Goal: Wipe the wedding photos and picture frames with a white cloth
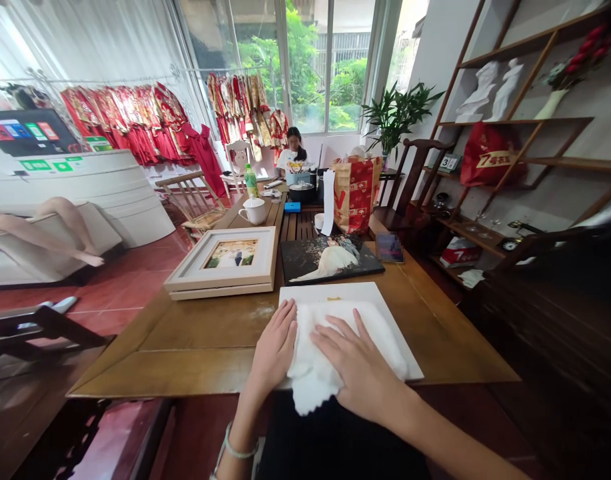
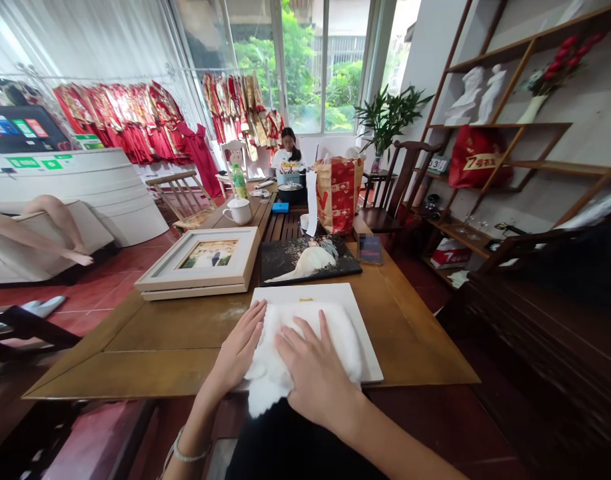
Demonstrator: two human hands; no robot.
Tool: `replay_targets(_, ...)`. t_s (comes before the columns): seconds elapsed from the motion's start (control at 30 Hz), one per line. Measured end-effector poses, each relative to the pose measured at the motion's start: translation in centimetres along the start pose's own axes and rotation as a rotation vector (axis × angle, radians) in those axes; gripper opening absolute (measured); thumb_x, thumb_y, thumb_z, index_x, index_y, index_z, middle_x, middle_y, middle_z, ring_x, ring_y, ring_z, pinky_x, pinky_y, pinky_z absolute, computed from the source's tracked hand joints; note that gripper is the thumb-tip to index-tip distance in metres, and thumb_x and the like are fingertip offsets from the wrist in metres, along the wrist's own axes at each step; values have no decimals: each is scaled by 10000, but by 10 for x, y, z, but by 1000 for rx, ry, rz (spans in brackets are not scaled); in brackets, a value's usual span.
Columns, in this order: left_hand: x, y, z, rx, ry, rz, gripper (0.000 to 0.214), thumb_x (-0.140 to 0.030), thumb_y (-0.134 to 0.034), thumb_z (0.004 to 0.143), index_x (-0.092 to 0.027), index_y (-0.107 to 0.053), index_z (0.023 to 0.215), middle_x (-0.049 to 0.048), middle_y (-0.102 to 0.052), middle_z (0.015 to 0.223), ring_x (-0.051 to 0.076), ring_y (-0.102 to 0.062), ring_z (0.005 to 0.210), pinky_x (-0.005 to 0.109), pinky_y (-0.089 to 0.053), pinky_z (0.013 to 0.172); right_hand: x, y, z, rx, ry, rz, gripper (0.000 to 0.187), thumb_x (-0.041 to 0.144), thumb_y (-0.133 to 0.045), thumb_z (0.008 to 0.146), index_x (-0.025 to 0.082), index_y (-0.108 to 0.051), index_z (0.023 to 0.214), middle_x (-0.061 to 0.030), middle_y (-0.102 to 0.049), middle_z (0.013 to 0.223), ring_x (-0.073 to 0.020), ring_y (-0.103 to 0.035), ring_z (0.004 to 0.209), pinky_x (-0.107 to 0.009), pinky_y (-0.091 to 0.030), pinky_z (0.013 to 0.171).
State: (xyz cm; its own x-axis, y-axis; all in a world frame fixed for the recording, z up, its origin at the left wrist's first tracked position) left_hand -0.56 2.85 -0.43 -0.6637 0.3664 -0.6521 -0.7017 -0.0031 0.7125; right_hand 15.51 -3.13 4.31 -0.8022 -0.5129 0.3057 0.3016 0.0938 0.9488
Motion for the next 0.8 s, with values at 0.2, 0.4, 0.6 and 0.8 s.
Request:
replay_targets(0.2,0,1,0,-41,7,-80,430,-326,-259,982,-203,-483,1327,60,-433,1441,191,-345,1360,427,-294,1131,24,-7,15,-2,-63,-29,658,159,-483,689,122,-435,1344,-153,-490,1305,-355,-306,1266,-590,-42,1101)
replay_targets(0.4,3,0,2,-12,41,-63,473,-368,-221,983,-173,-481,1328,67,-432,1442,187,-325,1370,430,-273,1136,38,-10,-11,65,20,89,706,212,-512,695,151,-379,1386,-126,-443,1367,-326,-274,1300,-515,8,1130)
replay_targets(0.6,0,0,0,-35,-30,-27,436,-342,-266,978,-187,-502,1310,68,-450,1430,192,-346,1360,429,-291,1128,-2,0,4,54,2,12,753,79,-504,612,266,-440,1339,-89,-439,1395,-294,-196,1367,-622,70,1068)
replay_targets(0.8,4,-3,1,-5,-105,87,426,-274,-335,946,-169,-461,1339,91,-433,1440,222,-302,1380,461,-282,1126,-51,21,54,54,98,-107,656,-7,-468,614,230,-559,1219,-129,-462,1394,-338,-46,1408,-753,138,934)
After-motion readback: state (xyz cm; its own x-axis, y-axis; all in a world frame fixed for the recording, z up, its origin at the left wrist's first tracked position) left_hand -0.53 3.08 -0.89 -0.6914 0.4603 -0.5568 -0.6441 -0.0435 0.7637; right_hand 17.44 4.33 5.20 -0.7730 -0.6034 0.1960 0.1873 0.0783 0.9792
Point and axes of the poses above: each hand's wrist, its own z-axis towards the middle knuckle, its own y-axis out of the back of the hand, x = y × z, the point moved 3 cm from there along z, towards the middle knuckle
